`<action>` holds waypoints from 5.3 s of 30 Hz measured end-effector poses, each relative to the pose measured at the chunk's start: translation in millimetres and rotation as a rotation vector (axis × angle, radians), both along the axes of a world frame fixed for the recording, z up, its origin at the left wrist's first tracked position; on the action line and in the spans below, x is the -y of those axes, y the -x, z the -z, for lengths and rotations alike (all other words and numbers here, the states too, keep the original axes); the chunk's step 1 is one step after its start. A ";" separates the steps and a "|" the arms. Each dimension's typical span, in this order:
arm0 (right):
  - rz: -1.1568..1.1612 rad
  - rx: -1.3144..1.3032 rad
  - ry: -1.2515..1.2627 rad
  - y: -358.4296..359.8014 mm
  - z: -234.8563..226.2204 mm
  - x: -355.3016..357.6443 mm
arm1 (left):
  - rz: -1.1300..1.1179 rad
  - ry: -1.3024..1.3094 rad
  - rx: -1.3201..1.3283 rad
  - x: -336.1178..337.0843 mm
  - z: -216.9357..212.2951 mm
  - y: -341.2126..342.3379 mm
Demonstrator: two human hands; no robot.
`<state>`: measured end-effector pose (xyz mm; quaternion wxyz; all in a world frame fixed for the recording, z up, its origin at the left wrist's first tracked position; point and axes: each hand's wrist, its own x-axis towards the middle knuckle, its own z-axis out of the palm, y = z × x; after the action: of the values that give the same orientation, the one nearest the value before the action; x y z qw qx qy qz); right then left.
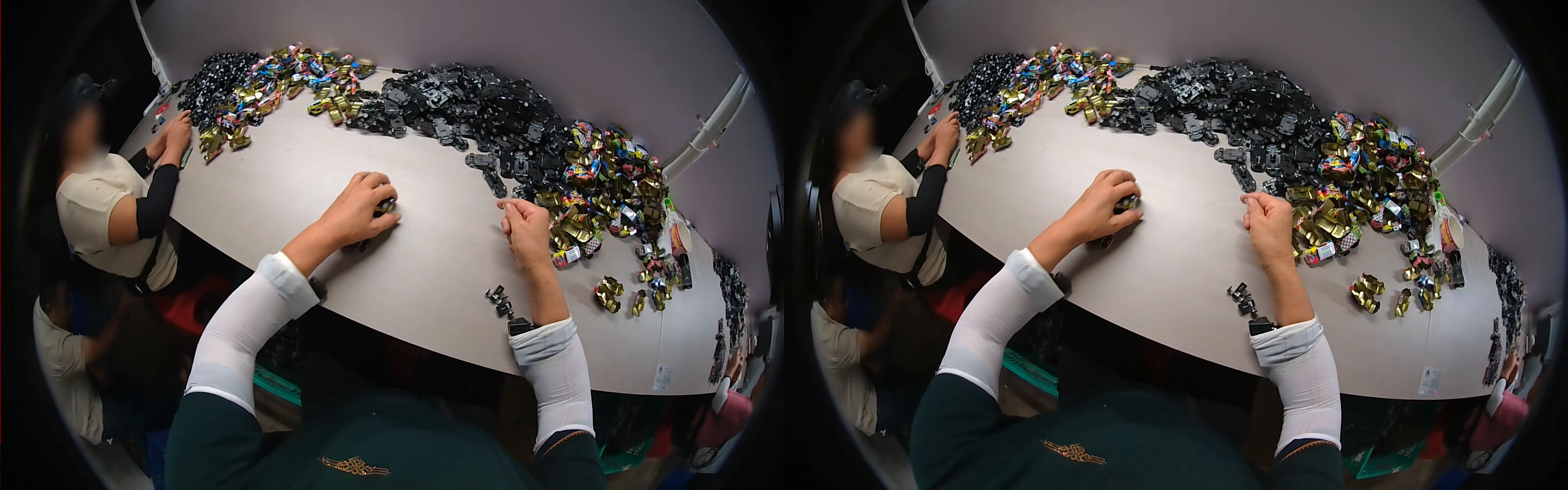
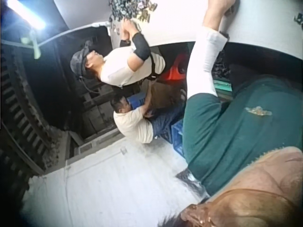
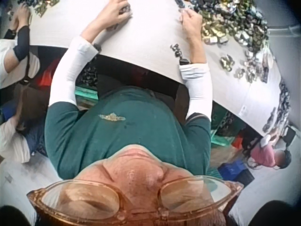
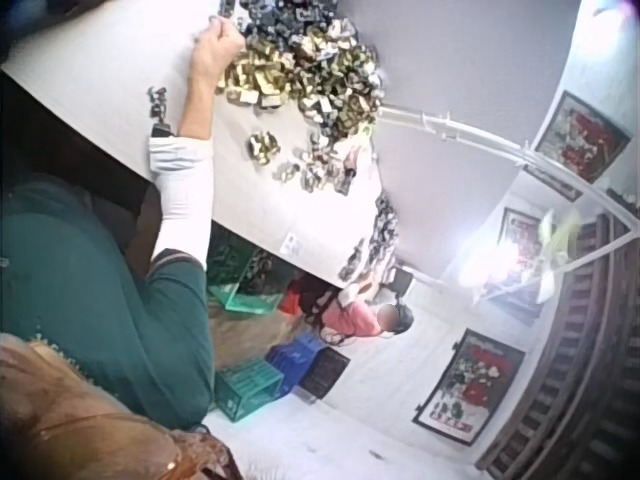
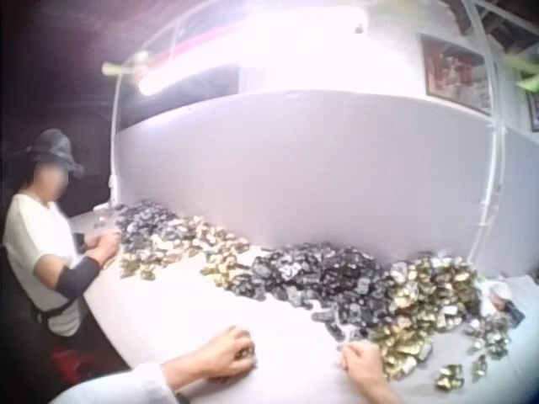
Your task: The person picks up a toy car body and a chassis, fits them together by hand, and presses them to secure the assembly. They repeat this process, handling one chassis and one body at a time, and place the completed toy cars on the table.
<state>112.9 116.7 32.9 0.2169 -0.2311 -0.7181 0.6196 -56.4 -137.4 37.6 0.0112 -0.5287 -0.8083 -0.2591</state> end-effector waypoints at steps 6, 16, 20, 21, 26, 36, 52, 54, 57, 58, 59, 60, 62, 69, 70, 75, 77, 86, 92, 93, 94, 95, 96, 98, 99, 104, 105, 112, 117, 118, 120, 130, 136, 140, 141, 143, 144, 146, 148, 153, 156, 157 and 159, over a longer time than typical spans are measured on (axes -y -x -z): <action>0.005 0.027 -0.044 4.9 10.7 -11.1 | -0.034 -0.018 -0.034 94.2 -9.7 -40.2; 0.109 -0.036 -0.308 5.5 13.4 -30.8 | -0.336 0.007 -0.282 218.5 -4.5 -100.3; 0.261 0.043 -0.760 9.9 -1.3 -33.3 | -0.421 -0.170 -0.279 223.8 -3.4 -95.8; 0.259 0.138 -0.851 11.8 -8.4 -32.6 | -0.394 -0.225 -0.316 208.6 -11.1 -86.9; 0.086 0.211 -1.193 33.1 -1.6 -42.4 | -0.161 -0.335 -0.153 87.3 -49.9 -37.5; 0.072 0.342 -0.958 4.1 -30.2 -61.0 | 0.210 -0.073 -0.091 -155.4 -16.6 25.0; -0.185 -0.012 -0.110 -10.0 -13.4 -28.6 | 0.073 -0.355 1.162 -140.5 10.6 -13.1; -0.214 -0.058 0.262 -14.1 -26.9 -14.6 | 0.116 -0.414 1.318 -127.4 -1.5 -28.4; -0.150 -0.119 0.260 -13.9 -28.8 -6.9 | 0.087 -0.498 1.475 -124.9 -12.6 -47.4; -0.138 -0.153 0.161 -12.4 -24.0 -7.3 | 0.094 -0.493 1.474 -126.0 -11.5 -49.5; -0.131 -0.156 0.160 -12.0 -20.7 -8.5 | 0.096 -0.518 1.498 -127.4 -10.0 -51.1; -0.113 -0.174 0.035 -12.2 -17.8 -10.3 | 0.097 -0.543 1.524 -129.2 -9.1 -53.0; -0.079 -0.234 -0.098 -9.0 -6.3 -15.7 | 0.124 -0.587 1.588 -133.2 -8.4 -57.1; -0.114 -0.162 -0.075 -3.3 0.8 -3.3 | 0.157 -0.631 1.408 -134.7 13.3 -57.5; -0.070 -0.197 -0.366 -4.2 -0.2 -3.6 | 0.162 -0.646 1.422 -134.9 14.0 -56.7; -0.069 -0.115 -0.285 -4.3 -0.3 -1.5 | 0.169 -0.622 1.418 -134.4 11.9 -58.1; -0.066 -0.105 -0.218 -4.2 1.4 -2.4 | 0.177 -0.626 1.407 -134.6 10.9 -57.8; -0.013 -0.031 0.423 -11.0 -8.2 -0.9 | 0.172 -0.560 1.461 -130.1 16.4 -57.9; -0.036 -0.010 0.252 -8.2 -3.1 -0.8 | 0.121 -0.460 1.321 -131.0 15.3 -67.4; -0.014 -0.029 0.168 -6.4 0.7 -2.6 | 0.147 -0.481 1.389 -129.9 18.9 -62.7; -0.008 -0.029 0.166 -7.0 6.1 -11.6 | 0.180 -0.498 1.461 -130.5 19.0 -61.0; 0.077 -0.061 0.002 -8.7 11.9 -24.9 | 0.188 -0.496 1.462 -130.6 18.1 -60.7; 0.151 -0.095 -0.156 -6.7 7.9 -26.1 | 0.150 -0.503 1.480 -127.2 14.7 -59.5; 0.181 0.042 -0.498 -11.0 -1.9 -23.1 | 0.074 -0.537 1.498 -125.8 12.6 -58.1; 0.218 0.186 -0.842 -13.8 -9.4 -20.6 | 0.077 -0.538 1.497 -126.2 13.3 -57.3; 0.335 -0.145 -0.743 -8.8 -12.7 -11.9 | 0.087 -0.568 1.491 -123.3 14.5 -56.7; 0.339 -0.144 -0.746 -9.2 -8.7 -10.4 | 0.092 -0.567 1.492 -125.2 15.4 -57.9; 0.060 -0.082 -0.334 -6.2 4.9 -5.0 | 0.251 -0.575 1.479 -128.7 19.6 -64.7; 0.137 -0.120 -0.274 -7.6 1.7 0.1 | 0.187 -0.616 1.682 -127.7 10.6 -62.6; 0.145 -0.112 -0.334 -7.6 0.4 2.5 | 0.158 -0.589 1.596 -129.1 17.9 -60.6; 0.150 -0.101 -0.393 -8.0 -5.9 6.1 | 0.081 -0.528 1.439 -125.5 18.2 -58.2; 0.147 -0.184 -0.432 -6.5 -0.7 7.8 | 0.117 -0.616 1.387 -127.4 7.5 -63.4; 0.111 -0.171 -0.360 -3.9 11.8 5.5 | 0.107 -0.650 1.389 -128.5 28.0 -52.9; 0.123 -0.150 -0.373 -4.4 5.4 9.2 | 0.187 -0.595 1.319 -127.7 26.2 -57.5; 0.124 -0.149 -0.373 -5.6 2.3 10.5 | 0.183 -0.578 1.253 -127.3 21.2 -62.1; 0.108 -0.101 -0.456 -7.9 -2.1 12.5 | 0.138 -0.564 1.222 -129.7 20.3 -64.7; 0.106 -0.103 -0.456 -7.5 -1.8 12.8 | 0.106 -0.577 1.223 -130.1 21.3 -64.0; 0.156 -0.110 -0.513 -6.6 -0.8 13.3 | 0.072 -0.591 1.223 -129.6 22.4 -61.5; 0.161 -0.138 -0.573 -6.6 -4.1 14.7 | -0.003 -0.555 1.160 -129.5 24.0 -58.5; 0.139 -0.118 -0.821 -5.6 -3.7 19.7 | 0.019 -0.557 1.094 -129.9 26.2 -64.6; 0.115 -0.025 -0.822 -6.0 -3.6 19.9 | 0.033 -0.548 1.061 -127.7 20.7 -67.0; 0.107 -0.027 -0.817 -6.5 -3.9 19.3 | 0.033 -0.533 1.045 -127.4 19.2 -67.3; 0.099 -0.029 -0.812 -7.2 -4.5 18.8 | 0.041 -0.511 1.005 -127.0 17.3 -68.2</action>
<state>120.2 97.9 37.4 0.3303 -0.1522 -0.8892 0.2776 11.9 -10.4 20.3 -0.2526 -0.3363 -0.6154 -0.6666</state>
